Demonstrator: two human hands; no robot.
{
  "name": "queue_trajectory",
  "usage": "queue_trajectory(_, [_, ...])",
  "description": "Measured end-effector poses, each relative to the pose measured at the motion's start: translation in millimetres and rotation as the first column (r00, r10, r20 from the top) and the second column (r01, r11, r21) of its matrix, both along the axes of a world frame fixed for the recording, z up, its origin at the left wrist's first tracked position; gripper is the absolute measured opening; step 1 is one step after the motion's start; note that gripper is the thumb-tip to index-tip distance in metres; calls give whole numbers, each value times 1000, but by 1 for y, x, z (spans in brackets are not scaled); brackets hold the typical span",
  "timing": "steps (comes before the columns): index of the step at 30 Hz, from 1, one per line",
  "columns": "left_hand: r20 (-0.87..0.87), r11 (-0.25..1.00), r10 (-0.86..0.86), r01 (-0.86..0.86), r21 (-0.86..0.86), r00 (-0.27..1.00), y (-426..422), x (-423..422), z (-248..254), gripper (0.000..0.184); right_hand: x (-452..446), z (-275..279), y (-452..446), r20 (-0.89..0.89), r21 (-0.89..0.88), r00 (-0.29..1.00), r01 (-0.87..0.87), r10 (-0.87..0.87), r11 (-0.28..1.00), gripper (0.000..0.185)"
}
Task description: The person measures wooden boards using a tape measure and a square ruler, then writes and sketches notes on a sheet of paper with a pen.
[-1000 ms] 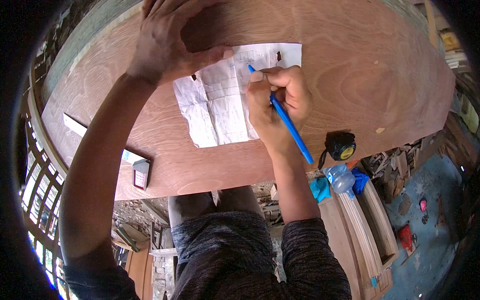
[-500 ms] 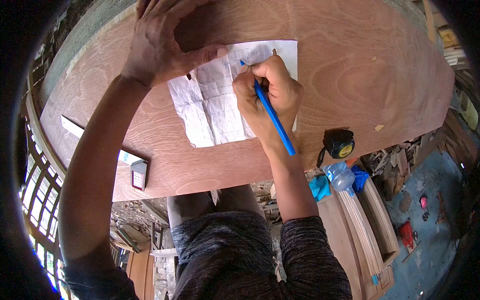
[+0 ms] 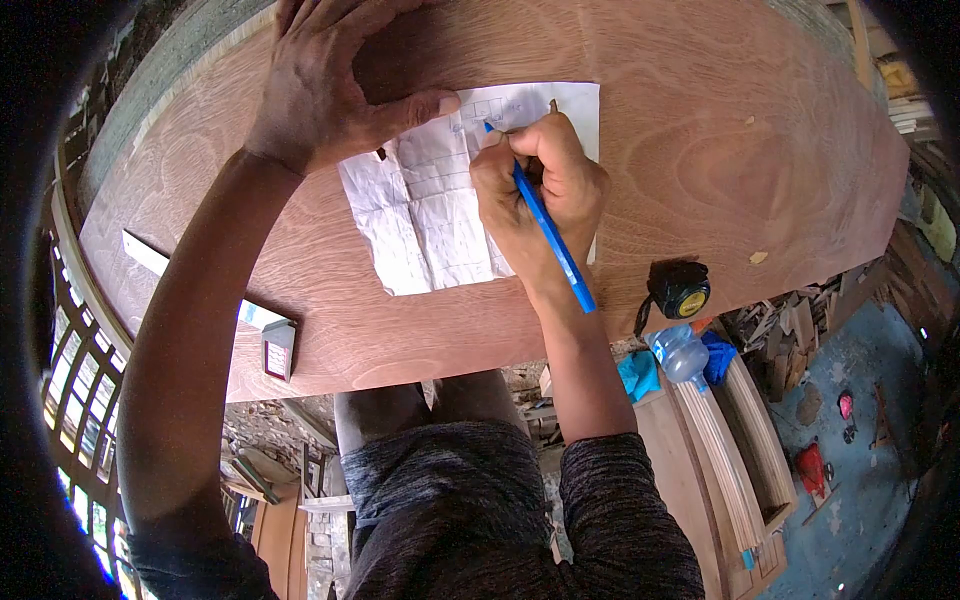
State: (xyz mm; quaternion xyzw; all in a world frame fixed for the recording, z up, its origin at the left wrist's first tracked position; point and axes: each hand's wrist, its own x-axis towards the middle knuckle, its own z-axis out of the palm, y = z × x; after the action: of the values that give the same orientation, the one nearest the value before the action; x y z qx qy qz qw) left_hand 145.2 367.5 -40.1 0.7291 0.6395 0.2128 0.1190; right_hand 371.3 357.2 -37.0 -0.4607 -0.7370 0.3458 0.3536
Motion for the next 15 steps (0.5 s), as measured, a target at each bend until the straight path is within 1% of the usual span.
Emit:
queue_trajectory(2, [1, 1000, 1, -1, -4, 1000, 0, 0, 1, 84, 2, -1, -1, -1, -26, 1000, 6, -6, 1000, 24])
queue_trajectory(4, [-28, 1000, 2, -1, 27, 1000, -1, 1, -2, 84, 6, -2, -4, -17, -70, 1000, 7, -8, 998, 21])
queue_trajectory(5, [-43, 999, 3, -1, 43, 999, -1, 1, -2, 84, 5, -3, -4, -12, -66, 1000, 16, -16, 998, 21])
queue_trajectory(8, [0, 1000, 10, -10, -8, 1000, 0, 0, 0, 84, 4, -3, -4, 2, -48, 1000, 29, -29, 998, 21])
queue_trajectory(13, [-21, 999, 7, -6, 41, 1000, -2, 1, -2, 83, 1, 2, -4, 42, -44, 999, 31, -29, 999, 22])
queue_trajectory(15, [-23, 999, 9, -8, 49, 1000, -2, 2, -3, 83, 1, 1, -2, 16, -31, 1000, 4, -4, 1000, 22])
